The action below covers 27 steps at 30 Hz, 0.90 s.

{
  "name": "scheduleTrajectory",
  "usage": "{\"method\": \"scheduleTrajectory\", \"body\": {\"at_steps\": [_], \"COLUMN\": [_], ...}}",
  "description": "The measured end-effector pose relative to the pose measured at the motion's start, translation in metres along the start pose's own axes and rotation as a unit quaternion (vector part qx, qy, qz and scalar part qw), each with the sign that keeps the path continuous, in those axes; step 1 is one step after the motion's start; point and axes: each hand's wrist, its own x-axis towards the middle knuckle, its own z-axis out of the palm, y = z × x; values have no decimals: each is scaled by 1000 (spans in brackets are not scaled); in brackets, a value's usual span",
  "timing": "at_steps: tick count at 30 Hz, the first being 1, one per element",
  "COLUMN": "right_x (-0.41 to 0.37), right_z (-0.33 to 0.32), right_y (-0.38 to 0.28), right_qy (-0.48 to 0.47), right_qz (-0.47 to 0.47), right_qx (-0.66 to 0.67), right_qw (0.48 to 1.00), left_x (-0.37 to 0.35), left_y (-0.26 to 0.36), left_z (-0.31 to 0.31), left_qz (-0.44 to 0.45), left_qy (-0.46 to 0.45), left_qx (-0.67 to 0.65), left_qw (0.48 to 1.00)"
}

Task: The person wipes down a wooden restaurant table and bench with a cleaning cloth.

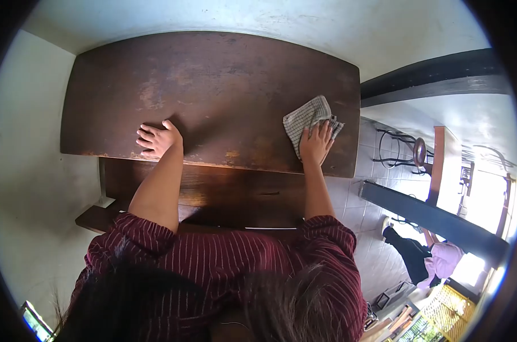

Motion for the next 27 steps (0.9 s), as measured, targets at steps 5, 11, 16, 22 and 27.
{"method": "scheduleTrajectory", "body": {"at_steps": [5, 11, 16, 22, 27], "right_x": [-6, -61, -22, -16, -14], "right_z": [-67, -299, -309, -282, -246], "right_y": [-80, -179, -98, -81, -129], "right_qy": [33, 2, 23, 92, 146], "right_qz": [-191, -579, -554, -517, -482], "right_qx": [204, 583, 569, 555, 532], "right_qw": [959, 570, 608, 645, 680], "left_x": [-2, -2, 0, -2, 0], "left_y": [1, 3, 4, 5, 3], "left_z": [-8, -8, -3, -8, 1], "left_qz": [-3, -9, -18, -16, -14], "left_qy": [-26, -25, -10, -23, -9], "left_qx": [10, 5, 8, 5, 11], "left_qw": [1000, 1000, 1000, 1000, 1000]}}
